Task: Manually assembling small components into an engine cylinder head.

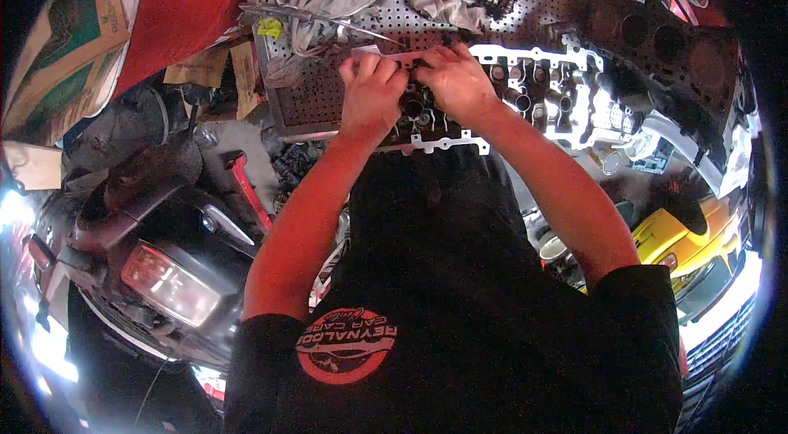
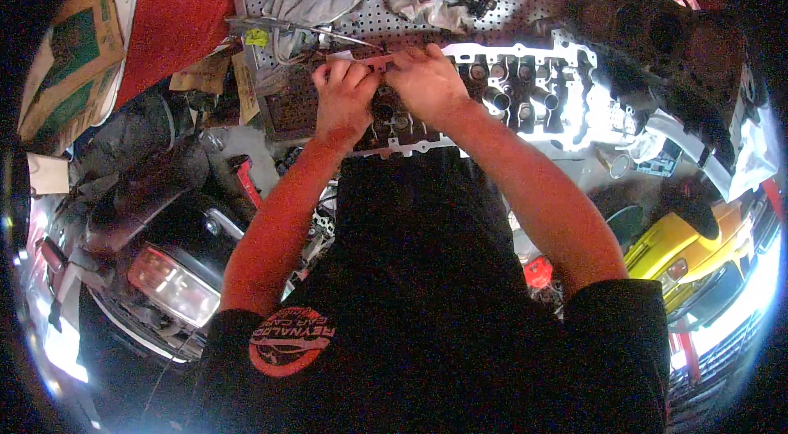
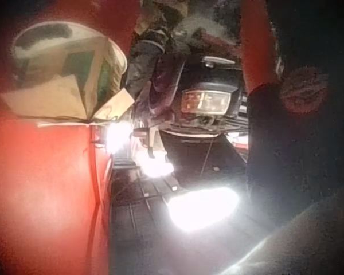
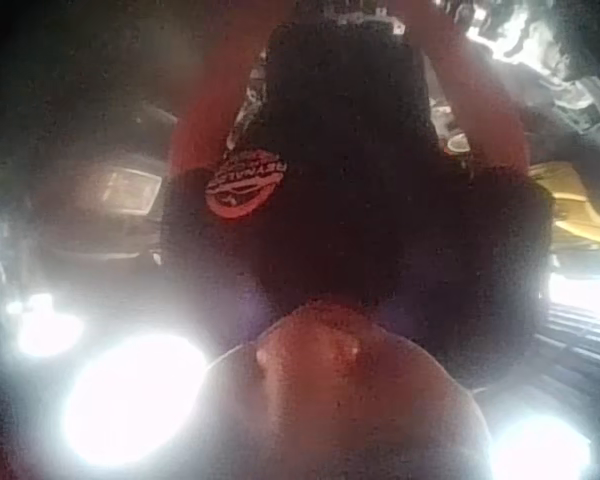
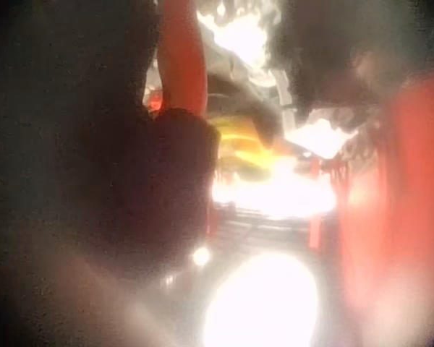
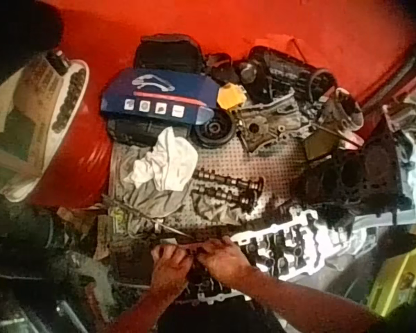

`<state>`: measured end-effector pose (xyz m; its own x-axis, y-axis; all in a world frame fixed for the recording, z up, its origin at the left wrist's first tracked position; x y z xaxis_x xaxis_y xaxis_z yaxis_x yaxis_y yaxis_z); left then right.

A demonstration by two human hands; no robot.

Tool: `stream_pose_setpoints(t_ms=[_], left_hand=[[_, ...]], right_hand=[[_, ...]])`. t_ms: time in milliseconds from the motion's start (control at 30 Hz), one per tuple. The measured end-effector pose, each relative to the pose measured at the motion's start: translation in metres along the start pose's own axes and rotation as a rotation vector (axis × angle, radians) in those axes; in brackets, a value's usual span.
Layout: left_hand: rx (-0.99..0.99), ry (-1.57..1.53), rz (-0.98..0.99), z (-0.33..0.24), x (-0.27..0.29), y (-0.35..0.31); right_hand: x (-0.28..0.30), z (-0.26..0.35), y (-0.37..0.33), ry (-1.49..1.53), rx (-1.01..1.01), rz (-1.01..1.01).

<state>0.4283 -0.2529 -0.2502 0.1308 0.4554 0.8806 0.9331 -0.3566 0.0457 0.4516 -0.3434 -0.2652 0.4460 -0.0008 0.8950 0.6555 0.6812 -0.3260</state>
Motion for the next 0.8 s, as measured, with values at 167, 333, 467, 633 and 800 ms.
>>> stream_pose_setpoints(t_ms=[167, 333, 467, 633, 800], left_hand=[[0.109, -0.103, 0.250, 0.012, -0.011, 0.011], [0.222, -0.442, 0.299, 0.023, 0.033, 0.019], [0.782, -1.289, -0.004, 0.036, 0.068, 0.020], [0.782, -1.236, 0.342, 0.033, 0.046, 0.019], [0.574, -0.946, 0.148, 0.028, 0.056, 0.053]], right_hand=[[-0.017, -0.011, 0.009, 0.077, -0.081, 0.249], [0.054, -0.003, -0.003, 0.268, 0.077, -0.084], [0.133, 0.010, -0.024, 0.089, 0.219, -0.540], [0.136, 0.020, -0.031, 0.025, 0.303, -0.588], [0.090, -0.045, -0.015, 0.766, -0.085, -0.470]])
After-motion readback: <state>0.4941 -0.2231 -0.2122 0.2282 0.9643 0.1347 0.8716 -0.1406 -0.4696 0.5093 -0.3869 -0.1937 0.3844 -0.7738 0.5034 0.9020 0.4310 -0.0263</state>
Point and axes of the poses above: each hand's wrist, its own y-axis towards the middle knuckle, its own x-axis out of the back of the hand, z = x × y, the point moved 10 cm from there along y, towards the middle knuckle, and after that the axes turned 5 degrees about -y, right-handed, at the moved point
